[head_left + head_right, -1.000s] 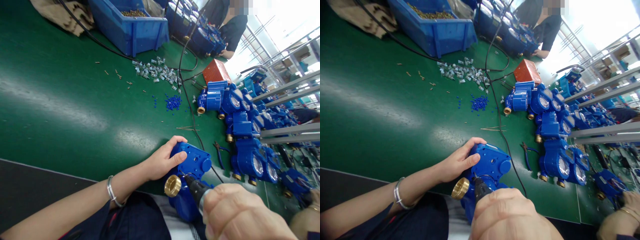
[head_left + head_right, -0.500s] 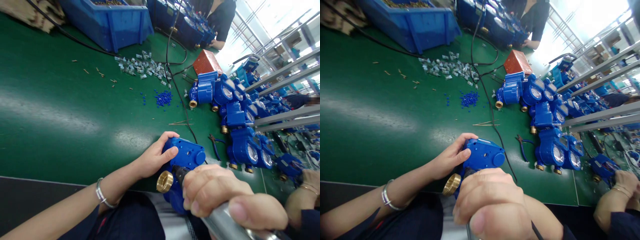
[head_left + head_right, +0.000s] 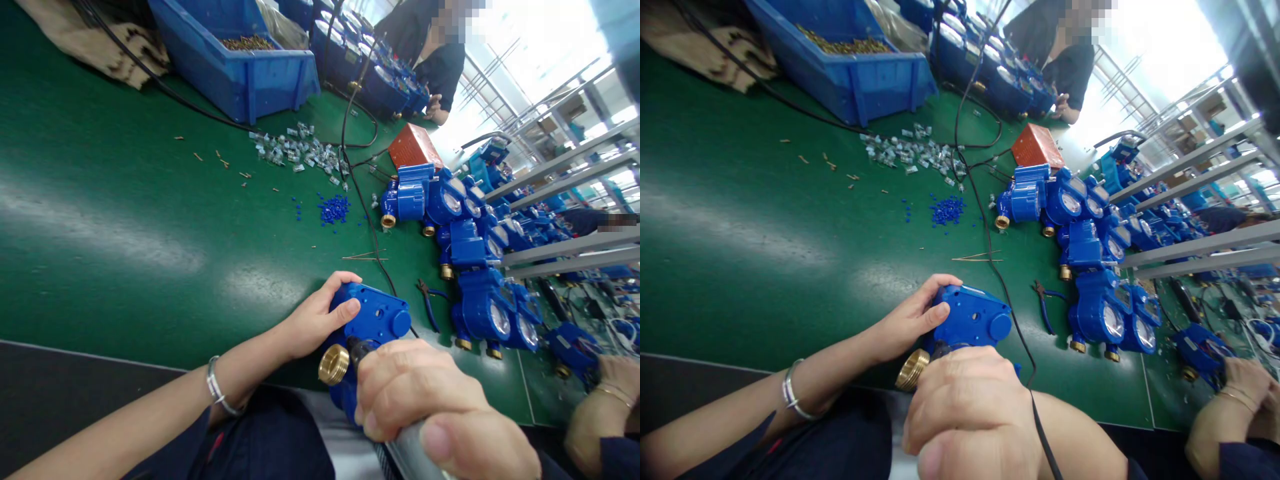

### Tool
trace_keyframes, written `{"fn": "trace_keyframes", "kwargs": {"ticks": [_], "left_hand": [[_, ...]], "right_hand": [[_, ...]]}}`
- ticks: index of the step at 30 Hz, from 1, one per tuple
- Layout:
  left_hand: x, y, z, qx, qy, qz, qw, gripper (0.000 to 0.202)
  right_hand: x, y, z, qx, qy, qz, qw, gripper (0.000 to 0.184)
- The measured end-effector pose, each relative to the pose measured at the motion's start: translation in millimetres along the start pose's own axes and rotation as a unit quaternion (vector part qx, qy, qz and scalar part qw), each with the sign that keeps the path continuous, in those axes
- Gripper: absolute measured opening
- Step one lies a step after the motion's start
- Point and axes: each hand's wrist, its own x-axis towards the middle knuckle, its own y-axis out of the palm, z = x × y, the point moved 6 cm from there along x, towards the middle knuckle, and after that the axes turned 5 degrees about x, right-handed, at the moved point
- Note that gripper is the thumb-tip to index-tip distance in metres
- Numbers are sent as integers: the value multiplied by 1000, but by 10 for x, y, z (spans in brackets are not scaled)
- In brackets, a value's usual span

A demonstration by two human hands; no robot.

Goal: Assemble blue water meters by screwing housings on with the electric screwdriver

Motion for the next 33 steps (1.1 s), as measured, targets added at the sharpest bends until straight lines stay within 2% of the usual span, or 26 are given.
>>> {"fn": "trace_keyframes", "kwargs": {"ticks": [2, 6, 11, 16, 19, 21, 24, 28, 33], "left_hand": [[-2, -4, 5, 0, 0, 0, 1000, 60], [-9, 0, 3, -1, 0, 0, 1000, 61], [-26, 3, -24, -5, -3, -11, 1000, 60], [-22, 8, -27, -13, -5, -10, 1000, 61], [-25, 13, -32, -17, -6, -12, 1000, 61], [-31, 13, -38, -20, -6, -15, 1000, 60], [-35, 10, -38, -21, -4, -10, 1000, 59], [-23, 10, -19, -19, 4, 4, 1000, 58], [-18, 19, 1, -12, 9, 4, 1000, 58]], "right_hand": [[-4, 0, 5, -6, -8, 2, 1000, 21], [3, 1, -38, -17, 53, 45, 997, 23], [2, -11, 27, -17, 28, 38, 999, 20], [29, 5, -3, -21, 84, 57, 995, 23], [73, -8, 26, -9, 73, 64, 995, 25], [91, -13, 26, -18, 93, 66, 993, 22], [97, -11, 43, -35, 109, 54, 992, 30], [86, -6, 97, -42, 51, 5, 998, 34], [92, 22, 84, -49, 24, -11, 998, 28]]}}
